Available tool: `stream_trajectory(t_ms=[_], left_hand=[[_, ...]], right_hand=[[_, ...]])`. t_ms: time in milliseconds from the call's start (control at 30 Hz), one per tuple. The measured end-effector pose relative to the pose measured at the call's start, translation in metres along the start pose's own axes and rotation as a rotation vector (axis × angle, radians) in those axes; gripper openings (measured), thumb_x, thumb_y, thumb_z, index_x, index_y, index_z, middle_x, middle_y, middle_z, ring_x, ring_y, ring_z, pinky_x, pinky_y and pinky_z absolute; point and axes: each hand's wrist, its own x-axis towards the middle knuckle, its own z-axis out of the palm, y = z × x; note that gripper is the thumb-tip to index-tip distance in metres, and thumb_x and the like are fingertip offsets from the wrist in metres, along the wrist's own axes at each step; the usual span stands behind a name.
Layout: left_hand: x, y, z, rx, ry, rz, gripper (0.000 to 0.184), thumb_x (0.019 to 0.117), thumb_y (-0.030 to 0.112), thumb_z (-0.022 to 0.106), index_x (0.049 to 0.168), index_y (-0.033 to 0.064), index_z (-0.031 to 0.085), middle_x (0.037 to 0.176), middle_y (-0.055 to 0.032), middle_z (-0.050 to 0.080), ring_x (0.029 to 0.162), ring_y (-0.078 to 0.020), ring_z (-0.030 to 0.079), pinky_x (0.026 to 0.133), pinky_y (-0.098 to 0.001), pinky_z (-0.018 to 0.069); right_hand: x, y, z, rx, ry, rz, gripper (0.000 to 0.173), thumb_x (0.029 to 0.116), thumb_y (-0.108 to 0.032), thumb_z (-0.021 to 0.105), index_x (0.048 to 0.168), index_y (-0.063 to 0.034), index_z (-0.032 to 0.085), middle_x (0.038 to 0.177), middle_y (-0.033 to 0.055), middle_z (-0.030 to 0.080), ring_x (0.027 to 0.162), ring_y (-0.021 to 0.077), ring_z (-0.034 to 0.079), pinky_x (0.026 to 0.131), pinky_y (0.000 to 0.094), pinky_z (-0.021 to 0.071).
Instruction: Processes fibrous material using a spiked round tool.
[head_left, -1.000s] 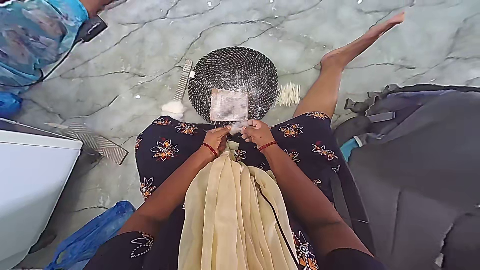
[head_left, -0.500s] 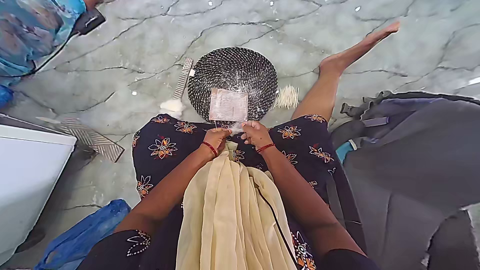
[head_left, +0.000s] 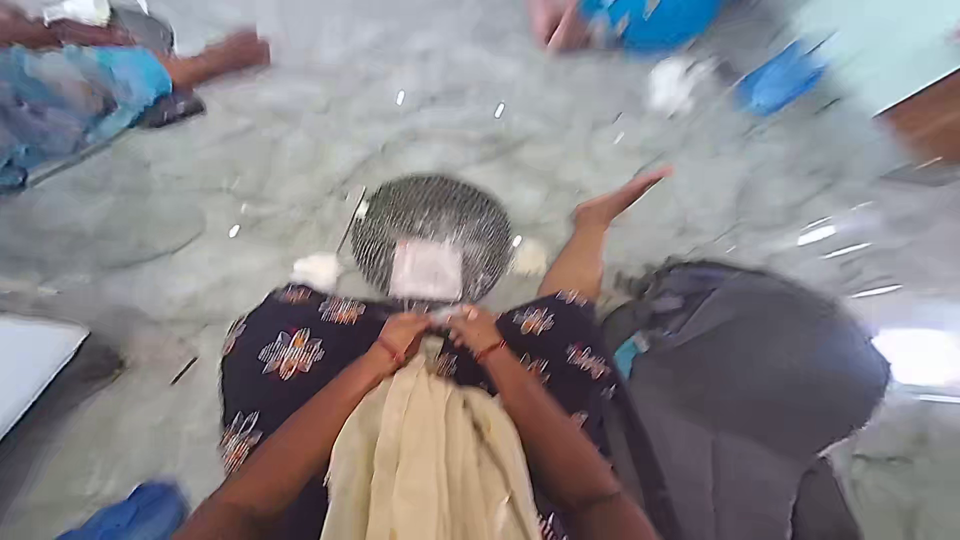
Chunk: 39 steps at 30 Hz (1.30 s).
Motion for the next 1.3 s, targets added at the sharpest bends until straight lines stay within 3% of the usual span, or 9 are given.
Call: stream_trajectory(t_ms=[33,67,133,200,767,1033,1200,1267,1300], left_hand=[[0.001,0.007,-0.002,0.120,-0.021,0.058,0.032,0.1082,0.009,0.050,0.129,-0.0111,0.063,0.125,-0.0258,0.068,0.117,-0.0312,0.065,0.107,-0.0465,0.0485],[0.003,0.011,0.000,0.044,0.024,0.031,0.030,0.1077,0.010,0.053,0.126,-0.0111,0.064,0.123,-0.0250,0.068,0.115,-0.0303,0.065,0.105,-0.0465,0.0488],[0.005,0.004,0.010,-0.206,0.110,-0.083,0.023,0.1041,0.012,0.061,0.113,-0.0091,0.067,0.100,-0.0176,0.067,0.086,-0.0213,0.061,0.084,-0.0415,0.0513],[0.007,-0.001,0.012,-0.277,0.118,-0.123,0.021,0.1026,0.014,0.065,0.106,-0.0069,0.068,0.087,-0.0123,0.063,0.072,-0.0170,0.054,0.073,-0.0384,0.0489],[0.012,-0.004,0.009,-0.493,0.129,-0.156,0.012,0.1020,0.010,0.065,0.101,-0.0018,0.068,0.063,0.0012,0.047,0.048,-0.0061,0.037,0.047,-0.0228,0.0339],[0.010,-0.001,0.009,-0.535,0.147,-0.182,0.011,0.1018,0.007,0.064,0.102,-0.0026,0.067,0.062,0.0012,0.046,0.047,-0.0063,0.036,0.046,-0.0226,0.0324],[0.010,0.010,0.004,-0.371,0.185,-0.159,0.017,0.1029,0.014,0.064,0.106,-0.0021,0.067,0.075,-0.0041,0.052,0.059,-0.0107,0.044,0.057,-0.0286,0.0400],[0.005,0.026,-0.009,-0.188,0.147,-0.142,0.032,0.1061,0.019,0.060,0.122,-0.0080,0.065,0.107,-0.0222,0.067,0.092,-0.0275,0.063,0.087,-0.0457,0.0517],[0.003,0.034,-0.016,-0.131,0.113,-0.149,0.037,0.1078,0.021,0.057,0.127,-0.0093,0.062,0.119,-0.0271,0.066,0.105,-0.0338,0.064,0.097,-0.0511,0.0506]], right_hand=[[0.000,-0.006,-0.003,-0.001,0.016,-0.016,0.032,0.1043,-0.014,0.060,0.127,0.0083,0.060,0.086,0.0118,0.066,0.069,0.0140,0.060,0.068,0.0316,0.0533],[0.002,-0.009,-0.003,0.017,0.032,-0.029,0.031,0.1038,-0.013,0.060,0.126,0.0081,0.061,0.085,0.0114,0.066,0.067,0.0136,0.059,0.067,0.0312,0.0528],[0.001,-0.002,0.001,0.069,0.028,-0.005,0.030,0.1030,-0.013,0.062,0.126,0.0069,0.061,0.085,0.0102,0.065,0.064,0.0117,0.058,0.062,0.0288,0.0509],[0.000,0.003,0.002,0.085,0.016,-0.002,0.029,0.1019,-0.010,0.062,0.125,0.0072,0.060,0.086,0.0100,0.064,0.064,0.0114,0.057,0.062,0.0283,0.0508],[0.000,0.002,0.000,0.131,0.093,-0.017,0.017,0.1027,-0.009,0.062,0.110,0.0068,0.063,0.080,0.0063,0.066,0.060,0.0073,0.059,0.059,0.0236,0.0511],[0.000,0.003,0.001,0.163,0.097,-0.010,0.018,0.1024,-0.006,0.062,0.114,0.0078,0.062,0.085,0.0079,0.068,0.063,0.0079,0.061,0.061,0.0241,0.0534],[0.000,-0.010,-0.004,0.105,0.100,-0.017,0.020,0.1017,-0.007,0.063,0.115,0.0084,0.062,0.088,0.0112,0.069,0.066,0.0110,0.064,0.065,0.0271,0.0553],[-0.001,-0.022,-0.009,-0.019,0.075,-0.036,0.027,0.1038,-0.011,0.060,0.123,0.0087,0.062,0.095,0.0161,0.070,0.075,0.0170,0.066,0.074,0.0338,0.0568],[0.000,-0.027,-0.011,-0.087,0.061,-0.047,0.029,0.1048,-0.013,0.059,0.125,0.0083,0.061,0.095,0.0163,0.070,0.076,0.0178,0.066,0.075,0.0348,0.0564]])
